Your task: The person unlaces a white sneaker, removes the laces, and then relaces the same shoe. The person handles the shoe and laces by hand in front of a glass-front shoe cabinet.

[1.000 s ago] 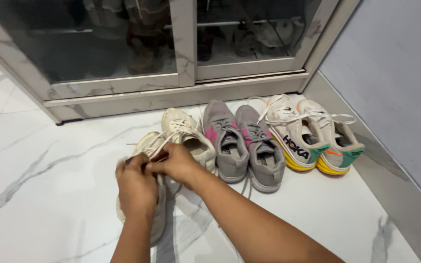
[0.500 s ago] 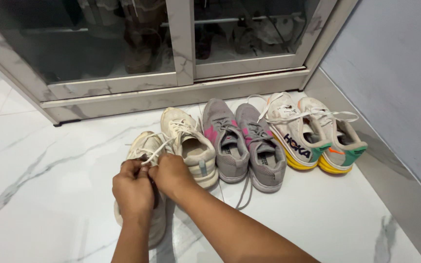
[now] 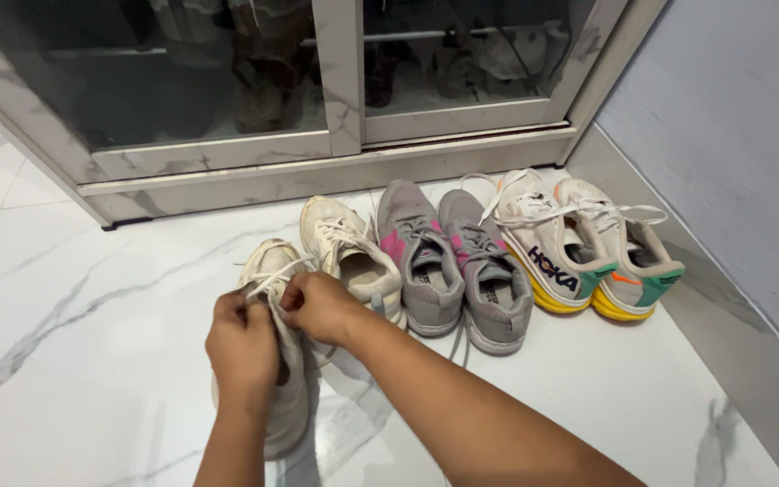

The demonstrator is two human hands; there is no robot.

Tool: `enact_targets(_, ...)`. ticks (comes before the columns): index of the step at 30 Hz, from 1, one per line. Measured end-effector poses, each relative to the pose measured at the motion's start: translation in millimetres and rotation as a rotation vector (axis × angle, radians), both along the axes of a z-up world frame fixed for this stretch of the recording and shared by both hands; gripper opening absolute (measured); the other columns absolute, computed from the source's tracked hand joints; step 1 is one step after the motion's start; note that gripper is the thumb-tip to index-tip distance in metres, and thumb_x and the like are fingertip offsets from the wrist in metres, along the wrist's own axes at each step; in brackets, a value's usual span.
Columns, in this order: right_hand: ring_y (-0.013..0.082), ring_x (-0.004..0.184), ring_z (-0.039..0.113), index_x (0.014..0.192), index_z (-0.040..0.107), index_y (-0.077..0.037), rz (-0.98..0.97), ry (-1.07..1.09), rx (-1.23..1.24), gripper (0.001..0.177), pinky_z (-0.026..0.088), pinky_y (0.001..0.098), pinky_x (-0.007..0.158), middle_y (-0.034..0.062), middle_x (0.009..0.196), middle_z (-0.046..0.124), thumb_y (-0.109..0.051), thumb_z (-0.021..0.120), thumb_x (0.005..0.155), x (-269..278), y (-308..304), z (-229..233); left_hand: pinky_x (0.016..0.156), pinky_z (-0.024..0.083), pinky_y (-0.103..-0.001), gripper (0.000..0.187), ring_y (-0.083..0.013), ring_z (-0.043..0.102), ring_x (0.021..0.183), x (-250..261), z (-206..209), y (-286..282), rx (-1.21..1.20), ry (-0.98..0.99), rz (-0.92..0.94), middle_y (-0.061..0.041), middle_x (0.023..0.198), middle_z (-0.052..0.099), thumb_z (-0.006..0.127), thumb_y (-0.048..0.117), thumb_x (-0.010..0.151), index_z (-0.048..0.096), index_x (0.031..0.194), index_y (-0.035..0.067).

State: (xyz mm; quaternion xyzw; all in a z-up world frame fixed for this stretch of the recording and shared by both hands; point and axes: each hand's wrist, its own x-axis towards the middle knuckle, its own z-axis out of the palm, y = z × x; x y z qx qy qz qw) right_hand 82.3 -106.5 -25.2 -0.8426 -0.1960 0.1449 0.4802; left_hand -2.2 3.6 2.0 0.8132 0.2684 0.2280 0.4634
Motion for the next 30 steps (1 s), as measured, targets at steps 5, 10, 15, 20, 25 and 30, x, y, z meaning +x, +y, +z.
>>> enact_targets(5, 0.0301, 0.082, 0.073, 0.09, 0.071, 0.001, 0.011, -0.148, -0.019, 0.016, 0.057, 0.0377, 0.077, 0.0191, 0.088, 0.075, -0.014, 0.072, 0.083, -8.9, 2.5, 1.0, 0.067, 0.053, -0.04, 0.029, -0.0274, 0.067, 0.069, -9.4, 8.7, 6.0, -0.105, 0.03, -0.015, -0.019, 0.082, 0.072, 0.056, 0.018, 0.096, 0.065, 0.116, -0.001)
enact_targets(10, 0.037, 0.09, 0.071, 0.098, 0.066, -0.001, -0.064, -0.219, -0.042, 0.021, 0.055, 0.0425, 0.082, 0.0221, 0.091, 0.073, -0.019, 0.068, 0.088, -8.0, 9.9, 6.5, 0.063, 0.051, -0.037, 0.027, -0.0219, 0.064, 0.066, -12.7, 12.6, 1.5, -0.211, 0.065, -0.001, -0.017, 0.08, 0.071, 0.058, 0.019, 0.095, 0.067, 0.111, 0.0)
enact_targets(15, 0.0299, 0.086, 0.074, 0.087, 0.072, -0.004, -0.064, -0.066, -0.029, 0.02, 0.058, 0.0385, 0.079, 0.0165, 0.09, 0.076, -0.02, 0.073, 0.075, -8.3, 9.1, 35.3, 0.062, 0.053, -0.032, 0.025, -0.0178, 0.062, 0.072, -15.0, 15.6, 5.4, -0.519, -0.055, -0.041, -0.013, 0.086, 0.069, 0.053, 0.015, 0.094, 0.07, 0.104, 0.0)
enact_targets(20, 0.0289, 0.085, 0.074, 0.085, 0.069, -0.006, -0.004, 0.001, -0.145, 0.031, 0.058, 0.039, 0.078, 0.0156, 0.087, 0.075, -0.023, 0.083, 0.064, -13.4, 1.4, 56.1, 0.064, 0.058, -0.031, 0.022, -0.0204, 0.07, 0.082, -18.7, 30.9, 4.2, -0.784, -0.193, 0.055, -0.01, 0.09, 0.075, 0.045, 0.017, 0.098, 0.056, 0.093, -0.002)
enact_targets(25, 0.0348, 0.094, 0.073, 0.089, 0.074, -0.003, -0.119, -0.181, -0.252, 0.021, 0.057, 0.0428, 0.086, 0.0193, 0.094, 0.076, -0.02, 0.075, 0.076, -25.8, 2.8, 50.5, 0.059, 0.064, -0.033, 0.013, -0.0204, 0.072, 0.085, -21.9, 58.5, -11.0, -0.622, -0.402, 0.127, -0.01, 0.094, 0.069, 0.041, 0.013, 0.102, 0.047, 0.105, 0.002)
enact_targets(30, 0.0395, 0.102, 0.069, 0.102, 0.071, -0.003, -0.212, -0.138, -0.293, 0.021, 0.054, 0.0481, 0.09, 0.0213, 0.105, 0.073, -0.014, 0.065, 0.085, -37.3, -3.4, 51.6, 0.056, 0.058, -0.029, 0.013, -0.0187, 0.07, 0.062, -17.1, 103.4, 2.6, -0.222, -0.562, 0.143, -0.013, 0.074, 0.062, 0.039, 0.015, 0.113, 0.039, 0.118, 0.003)
